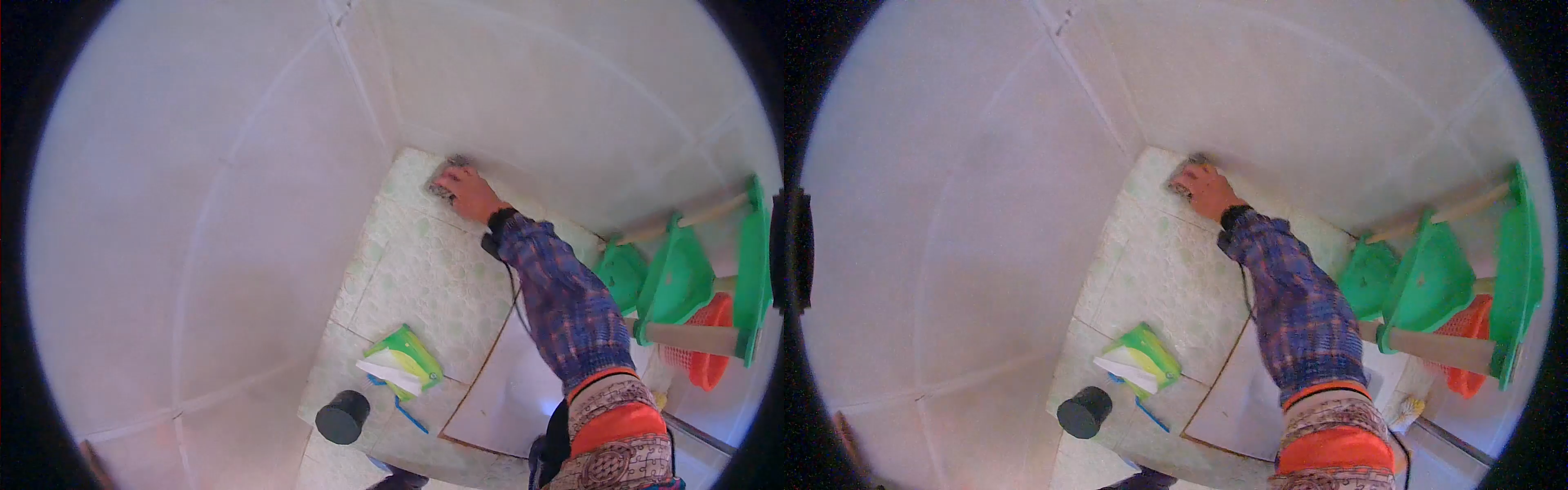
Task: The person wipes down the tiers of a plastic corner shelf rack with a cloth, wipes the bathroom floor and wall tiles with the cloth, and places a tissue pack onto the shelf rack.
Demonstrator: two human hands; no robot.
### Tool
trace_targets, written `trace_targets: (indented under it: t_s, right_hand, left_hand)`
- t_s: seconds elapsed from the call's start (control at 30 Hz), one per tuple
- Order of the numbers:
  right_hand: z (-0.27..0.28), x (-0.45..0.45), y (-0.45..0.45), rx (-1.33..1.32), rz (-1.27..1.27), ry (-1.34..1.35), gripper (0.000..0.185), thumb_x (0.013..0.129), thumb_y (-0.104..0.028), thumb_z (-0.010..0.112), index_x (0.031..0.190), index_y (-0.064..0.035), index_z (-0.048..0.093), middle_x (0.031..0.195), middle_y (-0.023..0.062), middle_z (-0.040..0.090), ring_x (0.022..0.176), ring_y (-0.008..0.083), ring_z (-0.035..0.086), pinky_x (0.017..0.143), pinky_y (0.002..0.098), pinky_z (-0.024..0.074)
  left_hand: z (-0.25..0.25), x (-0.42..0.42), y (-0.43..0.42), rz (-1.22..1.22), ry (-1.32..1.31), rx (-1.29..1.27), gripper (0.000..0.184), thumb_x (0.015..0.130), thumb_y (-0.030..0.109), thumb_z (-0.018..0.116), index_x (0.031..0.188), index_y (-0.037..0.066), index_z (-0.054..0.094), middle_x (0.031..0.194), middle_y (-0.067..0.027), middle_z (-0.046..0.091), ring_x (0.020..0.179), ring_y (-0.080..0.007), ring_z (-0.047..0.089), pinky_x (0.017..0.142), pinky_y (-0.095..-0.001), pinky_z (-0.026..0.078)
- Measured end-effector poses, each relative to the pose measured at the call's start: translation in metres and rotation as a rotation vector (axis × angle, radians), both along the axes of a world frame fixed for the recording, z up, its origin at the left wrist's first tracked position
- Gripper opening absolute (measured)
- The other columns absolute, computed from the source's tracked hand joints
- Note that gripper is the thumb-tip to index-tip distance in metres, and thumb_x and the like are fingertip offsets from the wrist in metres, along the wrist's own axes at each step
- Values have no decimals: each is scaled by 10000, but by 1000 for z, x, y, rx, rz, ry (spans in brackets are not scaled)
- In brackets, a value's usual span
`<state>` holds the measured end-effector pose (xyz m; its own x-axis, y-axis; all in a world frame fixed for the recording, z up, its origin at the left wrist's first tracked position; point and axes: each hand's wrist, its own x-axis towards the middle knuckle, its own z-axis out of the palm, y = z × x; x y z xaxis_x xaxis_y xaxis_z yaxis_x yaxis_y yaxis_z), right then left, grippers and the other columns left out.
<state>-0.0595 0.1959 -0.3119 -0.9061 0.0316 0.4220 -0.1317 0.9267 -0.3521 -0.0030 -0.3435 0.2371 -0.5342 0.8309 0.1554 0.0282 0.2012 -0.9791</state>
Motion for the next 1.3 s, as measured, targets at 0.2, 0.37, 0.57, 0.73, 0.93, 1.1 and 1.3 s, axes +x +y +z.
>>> trace_targets:
  t_s: [0.2, 0.37, 0.57, 0.73, 0.93, 1.1, 1.3]
  right_hand:
    - [-14, 62, -72, -228, 339, -97, 229, 702, -25, 591, 844, -192, 655, 957, 54, 602, 958, 310, 573, 807, 441, 469]
    - [-6, 183, -108, -266, 859, -539, 72, 666, -120, 656, 685, -185, 633, 828, 32, 604, 861, 281, 590, 738, 439, 472]
    - [51, 45, -86, 269, 335, -192, 158, 794, -226, 618, 892, -118, 680, 940, 96, 628, 951, 297, 579, 752, 470, 482]
    - [-4, -29, -54, 178, -102, -34, 272, 873, -147, 549, 1140, -161, 599, 1192, 35, 579, 1101, 250, 535, 829, 416, 484]
    - [-6, 12, -9, 319, -231, -133, 210, 881, -170, 541, 1075, -134, 610, 1045, 75, 598, 1073, 277, 560, 788, 452, 521]
    - [11, 99, 43, 309, -441, -280, 203, 882, -180, 552, 1066, -115, 608, 1041, 96, 601, 1059, 298, 575, 807, 455, 542]
    - [6, 155, 62, 110, -896, -602, 229, 907, -162, 545, 1124, -106, 592, 1113, 140, 619, 1040, 357, 594, 862, 485, 526]
  left_hand:
    - [0, 1, 6, 37, 4, 21, 892, 931, 733, 320, 1518, 60, 324, 1575, -232, 273, 1466, -449, 205, 1171, -597, 87]
    - [2, 6, 2, 20, -25, 101, 834, 935, 713, 345, 1502, 102, 373, 1562, -188, 333, 1454, -449, 242, 1160, -631, 100]
    - [10, 11, 1, 31, -26, 111, 827, 933, 705, 369, 1486, 90, 394, 1558, -201, 333, 1450, -453, 250, 1156, -640, 103]
    - [-1, 7, 0, 50, -1, 89, 866, 924, 725, 358, 1496, 76, 375, 1564, -216, 311, 1457, -453, 232, 1161, -627, 103]
    - [-29, -19, -32, 77, -37, 121, 885, 926, 735, 325, 1507, 68, 356, 1578, -217, 280, 1461, -448, 222, 1163, -616, 115]
    - [-14, -2, -20, 84, -2, 93, 880, 928, 737, 312, 1508, 78, 357, 1576, -212, 286, 1457, -454, 229, 1158, -630, 115]
    - [-20, 3, -20, 109, -7, 100, 864, 930, 739, 300, 1508, 99, 364, 1568, -212, 303, 1449, -463, 242, 1155, -635, 118]
